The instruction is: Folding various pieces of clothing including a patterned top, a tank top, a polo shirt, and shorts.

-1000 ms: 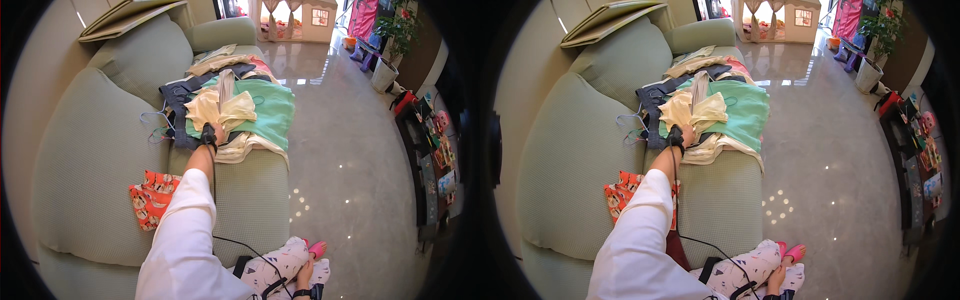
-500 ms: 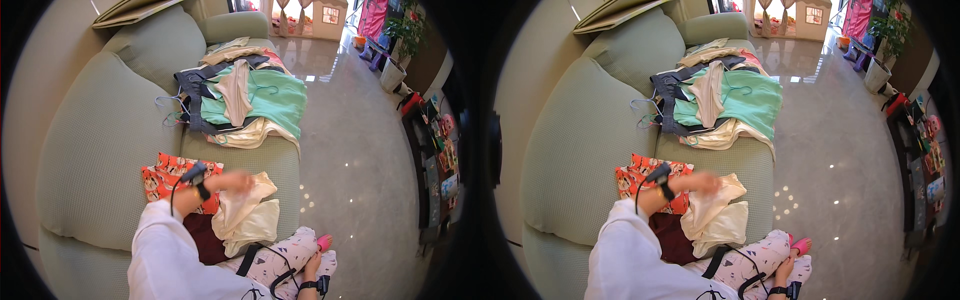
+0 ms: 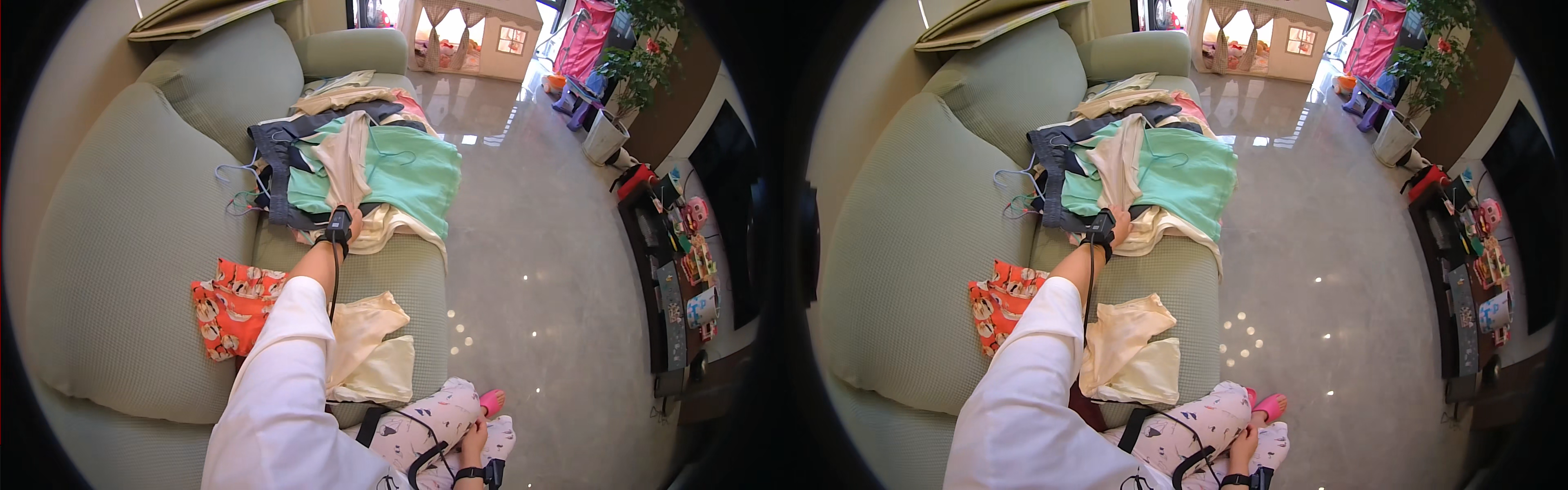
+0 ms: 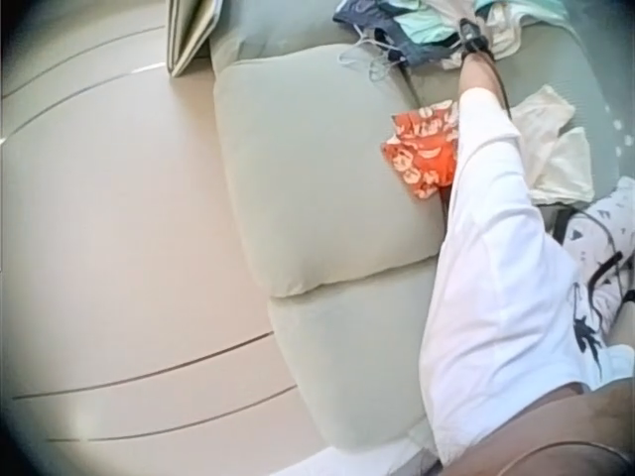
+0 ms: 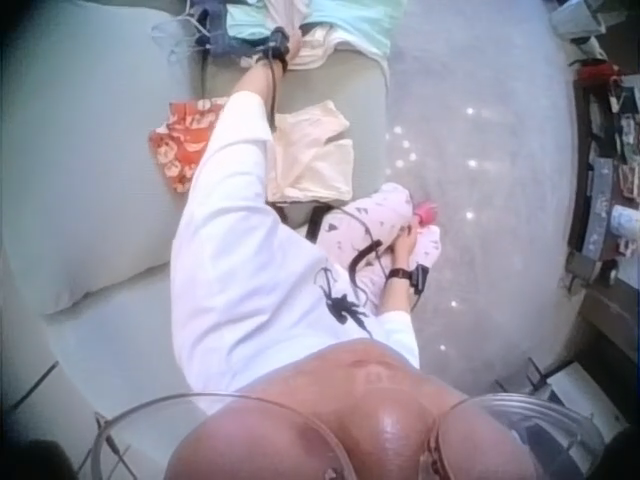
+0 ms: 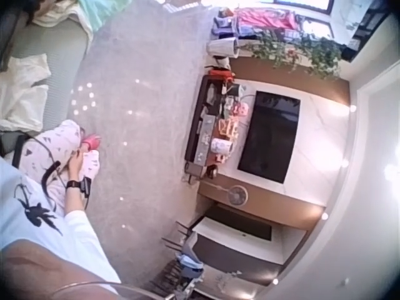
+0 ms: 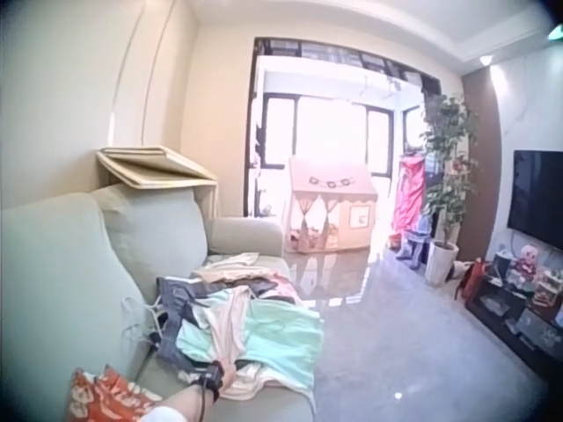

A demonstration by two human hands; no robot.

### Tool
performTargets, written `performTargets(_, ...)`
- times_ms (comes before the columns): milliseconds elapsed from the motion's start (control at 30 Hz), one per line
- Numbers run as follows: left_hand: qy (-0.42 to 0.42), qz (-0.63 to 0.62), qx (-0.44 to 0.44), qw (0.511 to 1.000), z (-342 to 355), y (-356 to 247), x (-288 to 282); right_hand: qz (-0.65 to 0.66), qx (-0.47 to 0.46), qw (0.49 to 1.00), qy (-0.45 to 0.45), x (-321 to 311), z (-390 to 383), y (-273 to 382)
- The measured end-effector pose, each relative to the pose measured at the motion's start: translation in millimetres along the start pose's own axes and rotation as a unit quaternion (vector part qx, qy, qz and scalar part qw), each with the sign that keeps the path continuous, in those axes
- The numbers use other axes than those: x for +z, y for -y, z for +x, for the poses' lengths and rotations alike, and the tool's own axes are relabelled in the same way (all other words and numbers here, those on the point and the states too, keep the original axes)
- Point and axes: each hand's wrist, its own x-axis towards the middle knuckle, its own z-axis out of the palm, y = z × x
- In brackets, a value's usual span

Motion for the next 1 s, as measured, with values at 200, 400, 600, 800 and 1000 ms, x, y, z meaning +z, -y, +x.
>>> performTargets(200, -0.196, -0.231, 0.058, 0.951, -43, -40, -80, 0.001, 0.021, 0.999, -0.043, 0, 17, 40)
performTargets(400, -0.168, -0.348, 0.357, 0.851, -202, -168, -153, 0.405, -0.12, 0.904, 0.074, -21, 1, 183)
performTargets(600, 0.156, -0.487, 0.625, 0.59, -318, -284, -189, 0.378, -0.046, 0.909, -0.169, -122, -41, 212)
performTargets(800, 0.145, -0.656, 0.306, 0.675, -316, -349, -177, 0.473, -0.093, 0.874, -0.054, -168, -131, 162)
performTargets(1000, 0.339, -0.696, 0.219, 0.594, -348, -352, -169, 0.43, -0.12, 0.888, -0.113, -191, -169, 134)
